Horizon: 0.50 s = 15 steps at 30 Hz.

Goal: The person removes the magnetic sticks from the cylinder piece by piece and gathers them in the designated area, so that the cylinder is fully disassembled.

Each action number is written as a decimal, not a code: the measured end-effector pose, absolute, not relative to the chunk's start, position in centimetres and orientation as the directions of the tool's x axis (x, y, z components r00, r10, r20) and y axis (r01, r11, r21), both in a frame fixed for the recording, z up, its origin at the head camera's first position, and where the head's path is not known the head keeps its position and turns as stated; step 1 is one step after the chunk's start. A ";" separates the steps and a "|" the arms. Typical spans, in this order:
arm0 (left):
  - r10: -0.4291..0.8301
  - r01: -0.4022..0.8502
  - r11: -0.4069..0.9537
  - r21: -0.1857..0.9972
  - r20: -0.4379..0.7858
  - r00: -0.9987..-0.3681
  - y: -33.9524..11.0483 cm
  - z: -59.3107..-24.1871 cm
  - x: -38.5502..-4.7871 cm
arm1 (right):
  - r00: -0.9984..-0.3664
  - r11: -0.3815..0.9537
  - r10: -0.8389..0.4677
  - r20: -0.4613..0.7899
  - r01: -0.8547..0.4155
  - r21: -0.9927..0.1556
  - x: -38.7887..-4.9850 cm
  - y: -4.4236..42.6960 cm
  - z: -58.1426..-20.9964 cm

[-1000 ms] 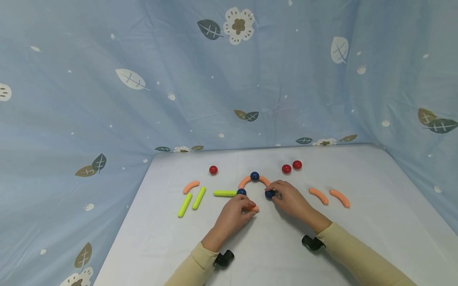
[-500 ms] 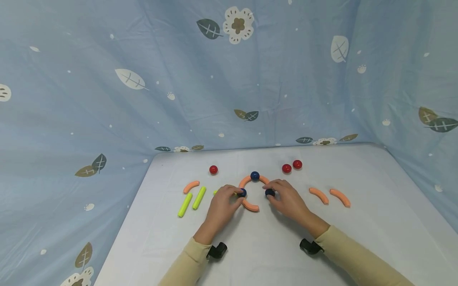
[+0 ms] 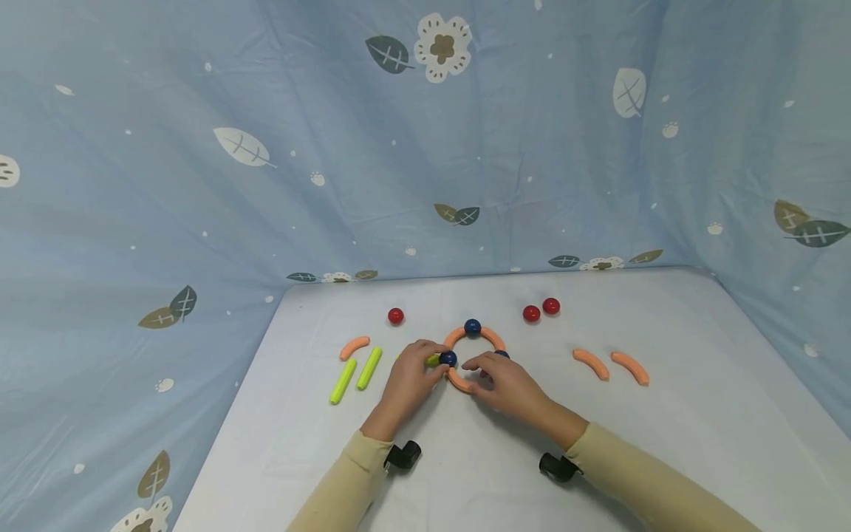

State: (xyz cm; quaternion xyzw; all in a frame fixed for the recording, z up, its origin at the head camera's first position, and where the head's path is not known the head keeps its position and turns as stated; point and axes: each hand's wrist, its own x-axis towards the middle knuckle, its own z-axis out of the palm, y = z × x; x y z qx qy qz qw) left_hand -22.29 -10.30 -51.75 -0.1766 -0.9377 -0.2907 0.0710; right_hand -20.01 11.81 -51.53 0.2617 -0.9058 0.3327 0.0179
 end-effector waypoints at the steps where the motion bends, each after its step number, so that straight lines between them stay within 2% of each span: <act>1: 0.291 0.369 0.772 0.518 0.229 -0.929 -10.3 -51.8 -22.3 | -0.863 0.645 -0.464 0.199 -0.483 -0.593 -20.0 11.6 -51.5; 9: 0.288 0.349 0.782 0.516 0.197 -0.937 -10.4 -51.8 -22.6 | -0.858 0.674 -0.478 0.186 -0.494 -0.549 -20.1 10.5 -51.3; 15: 0.279 0.341 0.758 0.556 0.195 -0.940 -10.3 -51.9 -22.7 | -0.845 0.667 -0.499 0.193 -0.517 -0.536 -20.2 10.2 -51.3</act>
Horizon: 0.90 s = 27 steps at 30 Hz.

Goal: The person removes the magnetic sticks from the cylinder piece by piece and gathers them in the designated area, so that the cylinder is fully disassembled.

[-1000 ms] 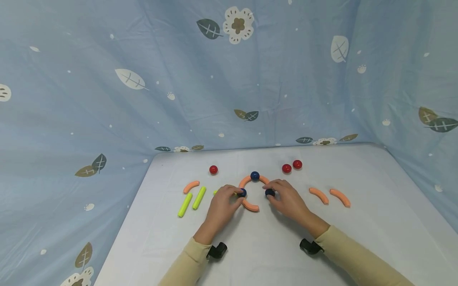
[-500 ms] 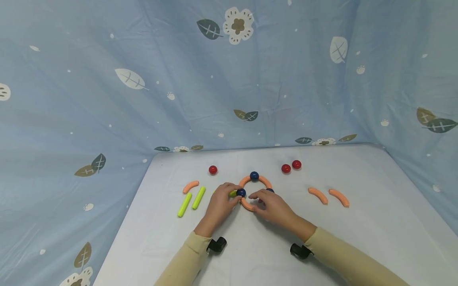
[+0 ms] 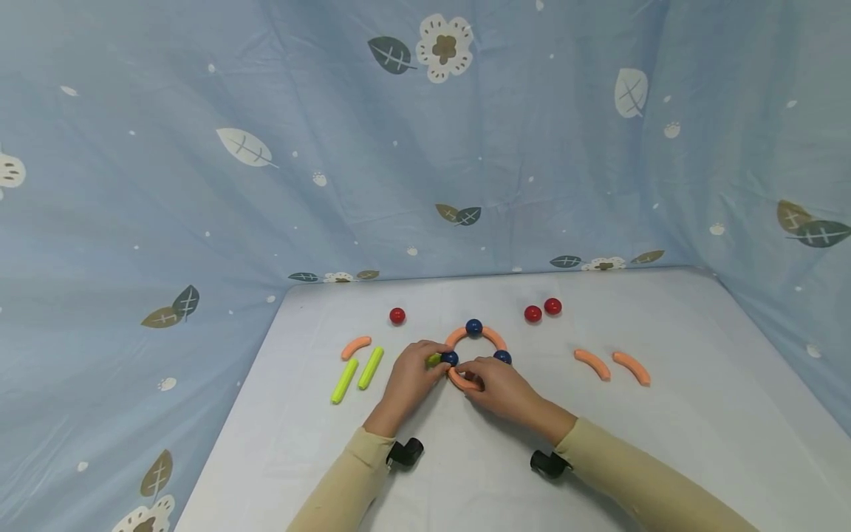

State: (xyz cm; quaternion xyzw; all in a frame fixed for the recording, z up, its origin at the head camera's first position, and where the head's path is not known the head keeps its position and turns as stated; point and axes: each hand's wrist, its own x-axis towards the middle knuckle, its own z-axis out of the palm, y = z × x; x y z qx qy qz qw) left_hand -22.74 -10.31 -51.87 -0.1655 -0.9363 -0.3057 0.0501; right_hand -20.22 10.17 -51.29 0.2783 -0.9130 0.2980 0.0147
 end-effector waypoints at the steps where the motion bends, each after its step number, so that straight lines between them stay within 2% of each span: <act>1: 0.279 0.339 0.756 0.559 0.193 -0.941 -10.3 -51.9 -22.7 | -0.842 0.666 -0.503 0.193 -0.520 -0.534 -20.2 10.2 -51.3; 18: 0.272 0.332 0.758 0.562 0.191 -0.943 -10.3 -52.0 -23.0 | -0.835 0.656 -0.518 0.187 -0.528 -0.539 -19.3 11.5 -51.2; 27: 0.258 0.306 0.748 0.589 0.166 -0.952 -10.2 -52.0 -22.9 | -0.907 0.684 -0.400 0.133 -0.392 -0.616 -18.1 15.1 -50.8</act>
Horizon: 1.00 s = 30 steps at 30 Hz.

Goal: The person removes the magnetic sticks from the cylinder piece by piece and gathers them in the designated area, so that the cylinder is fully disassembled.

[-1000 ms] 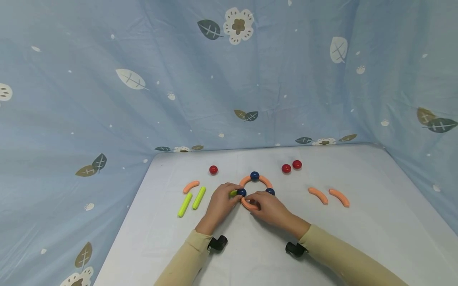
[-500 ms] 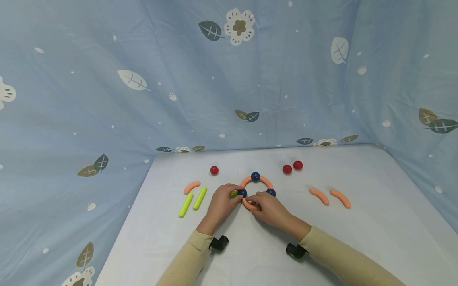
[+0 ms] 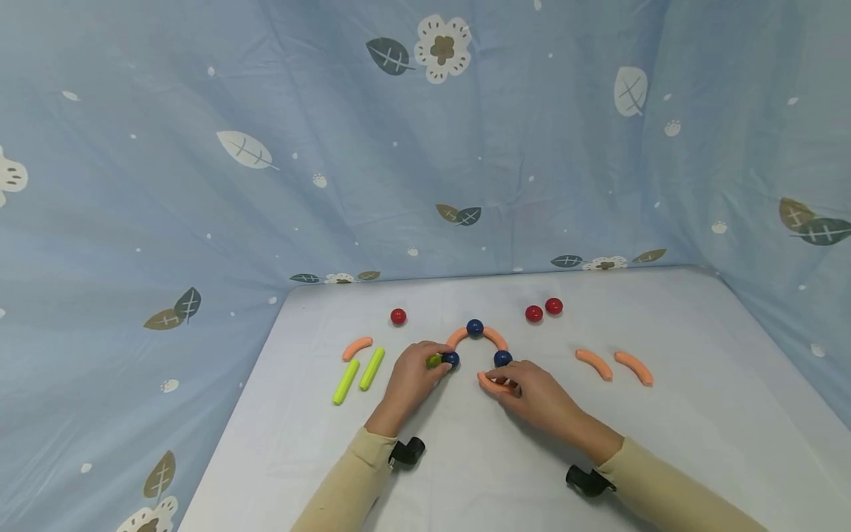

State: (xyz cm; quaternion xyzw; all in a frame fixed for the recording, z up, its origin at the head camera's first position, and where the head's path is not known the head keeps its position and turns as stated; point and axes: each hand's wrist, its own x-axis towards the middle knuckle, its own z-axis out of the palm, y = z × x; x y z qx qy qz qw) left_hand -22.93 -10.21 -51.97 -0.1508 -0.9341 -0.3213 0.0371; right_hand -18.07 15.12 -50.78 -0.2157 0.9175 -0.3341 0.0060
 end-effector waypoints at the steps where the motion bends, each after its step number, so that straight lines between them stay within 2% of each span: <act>1: 0.255 0.303 0.750 0.589 0.166 -0.953 -10.2 -52.0 -22.9 | -0.913 0.690 -0.386 0.133 -0.381 -0.616 -18.0 15.7 -50.8; 18: 0.234 0.272 0.760 0.590 0.142 -0.962 -10.1 -51.6 -22.7 | -0.973 0.774 -0.185 0.138 -0.231 -0.589 -17.6 24.3 -51.4; 30: 0.250 0.304 0.758 0.576 0.173 -0.953 -10.1 -51.8 -22.7 | -0.966 0.808 -0.161 0.200 -0.246 -0.535 -17.6 25.8 -52.0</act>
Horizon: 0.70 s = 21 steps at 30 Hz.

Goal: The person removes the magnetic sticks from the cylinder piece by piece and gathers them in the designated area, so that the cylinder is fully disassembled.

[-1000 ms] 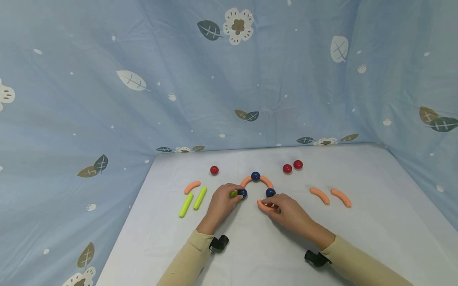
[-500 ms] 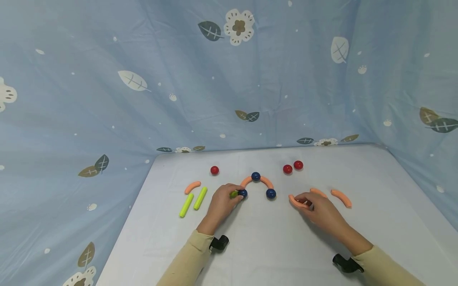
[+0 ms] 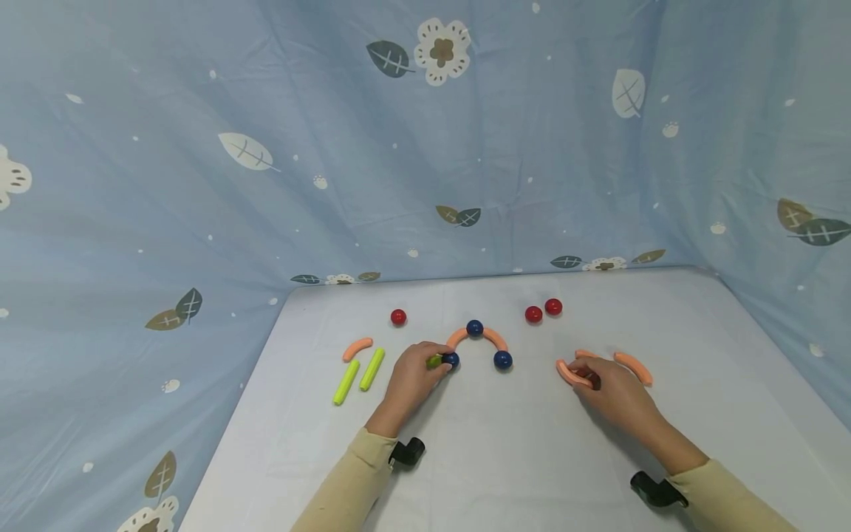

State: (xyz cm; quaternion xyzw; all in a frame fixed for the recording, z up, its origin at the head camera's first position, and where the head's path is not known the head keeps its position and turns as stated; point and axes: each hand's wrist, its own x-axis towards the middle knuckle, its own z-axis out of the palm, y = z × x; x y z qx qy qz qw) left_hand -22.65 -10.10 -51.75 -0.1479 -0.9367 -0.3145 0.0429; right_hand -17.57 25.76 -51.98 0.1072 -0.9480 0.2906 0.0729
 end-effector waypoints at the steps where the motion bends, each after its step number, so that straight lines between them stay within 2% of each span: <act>1: 0.249 0.303 0.759 0.576 0.173 -0.953 -10.1 -51.8 -22.7 | -0.969 0.811 -0.153 0.196 -0.236 -0.536 -17.6 25.7 -51.9; 21: 0.245 0.277 0.740 0.612 0.138 -0.960 -9.6 -51.8 -21.8 | -0.973 0.817 -0.104 0.204 -0.201 -0.541 -17.5 25.1 -51.2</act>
